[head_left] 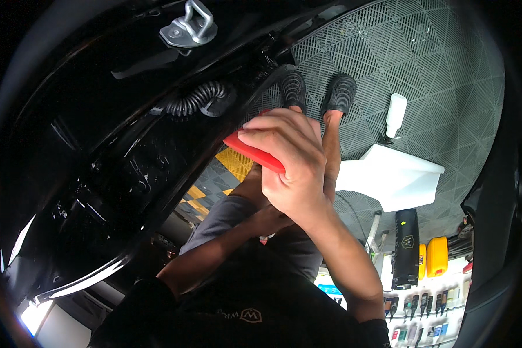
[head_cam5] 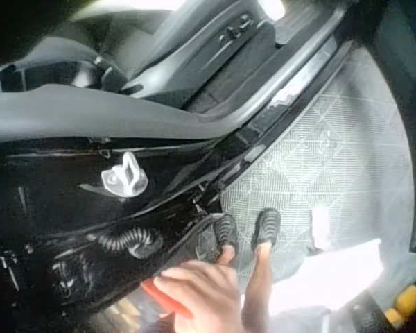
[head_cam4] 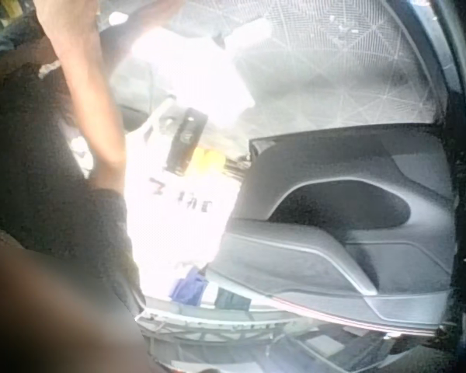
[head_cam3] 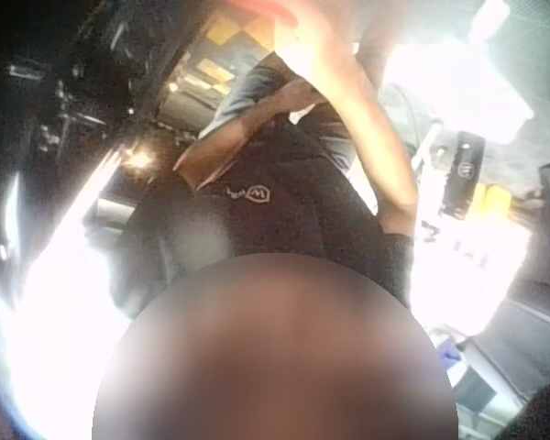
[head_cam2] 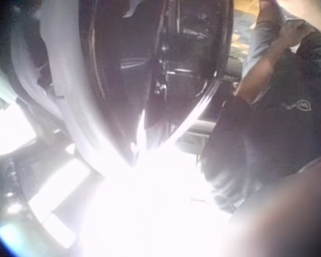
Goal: The person applies a black protective film to the edge of a car door. They use a metal pick to lift and tuck the film edge, then smooth it with a red squeegee. The person repeats lifting and smoothing along the door edge.
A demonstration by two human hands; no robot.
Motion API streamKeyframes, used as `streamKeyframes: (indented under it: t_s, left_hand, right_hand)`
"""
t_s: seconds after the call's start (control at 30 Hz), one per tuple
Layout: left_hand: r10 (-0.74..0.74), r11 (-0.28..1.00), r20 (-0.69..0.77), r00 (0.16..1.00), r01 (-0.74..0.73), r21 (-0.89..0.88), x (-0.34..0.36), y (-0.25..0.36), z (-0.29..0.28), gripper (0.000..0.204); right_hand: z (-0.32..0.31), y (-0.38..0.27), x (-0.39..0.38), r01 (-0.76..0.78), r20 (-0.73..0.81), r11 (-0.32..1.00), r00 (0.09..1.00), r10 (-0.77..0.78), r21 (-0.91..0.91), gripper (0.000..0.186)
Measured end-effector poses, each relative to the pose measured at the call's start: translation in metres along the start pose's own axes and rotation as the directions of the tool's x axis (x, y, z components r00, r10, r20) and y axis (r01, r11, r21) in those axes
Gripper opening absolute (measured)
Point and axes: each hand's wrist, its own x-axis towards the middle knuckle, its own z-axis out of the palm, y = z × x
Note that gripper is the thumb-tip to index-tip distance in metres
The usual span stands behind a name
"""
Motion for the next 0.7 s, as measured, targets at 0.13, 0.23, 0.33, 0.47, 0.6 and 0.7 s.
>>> streamKeyframes:
  t_s: [0.13,0.23,0.33,0.47,0.6,0.7]
  left_hand:
    - [-0.090,0.979,0.130,0.987,0.111,-0.168,0.001,0.008,-0.009,0.039]
    - [-0.113,0.930,0.191,0.975,0.171,-0.325,0.006,0.015,-0.013,0.038]
    - [-0.162,0.924,0.219,0.962,0.226,-0.308,0.009,0.025,-0.015,0.036]
    - [-0.177,0.936,0.247,0.953,0.240,-0.256,0.012,0.032,-0.018,0.033]
    - [-0.071,0.962,0.132,0.989,0.103,-0.254,0.013,0.021,-0.014,0.035]
    - [-0.026,0.996,0.037,0.999,0.030,-0.087,0.018,0.013,-0.002,0.035]
  right_hand:
    - [-0.002,0.006,0.003,-0.002,0.032,0.999,0.999,0.004,-0.047,0.035]
    - [0.000,0.015,0.002,-0.035,0.065,0.997,0.997,0.040,-0.073,0.037]
    - [0.002,0.033,0.011,0.041,0.052,0.999,0.998,-0.040,-0.021,0.038]
    - [-0.008,0.063,0.031,-0.105,0.099,0.983,0.988,0.121,-0.152,0.035]
    - [-0.009,0.037,0.006,-0.106,-0.030,0.993,0.994,0.104,-0.048,0.035]
    - [-0.014,-0.010,-0.016,-0.065,0.014,0.998,0.998,0.065,-0.020,0.038]
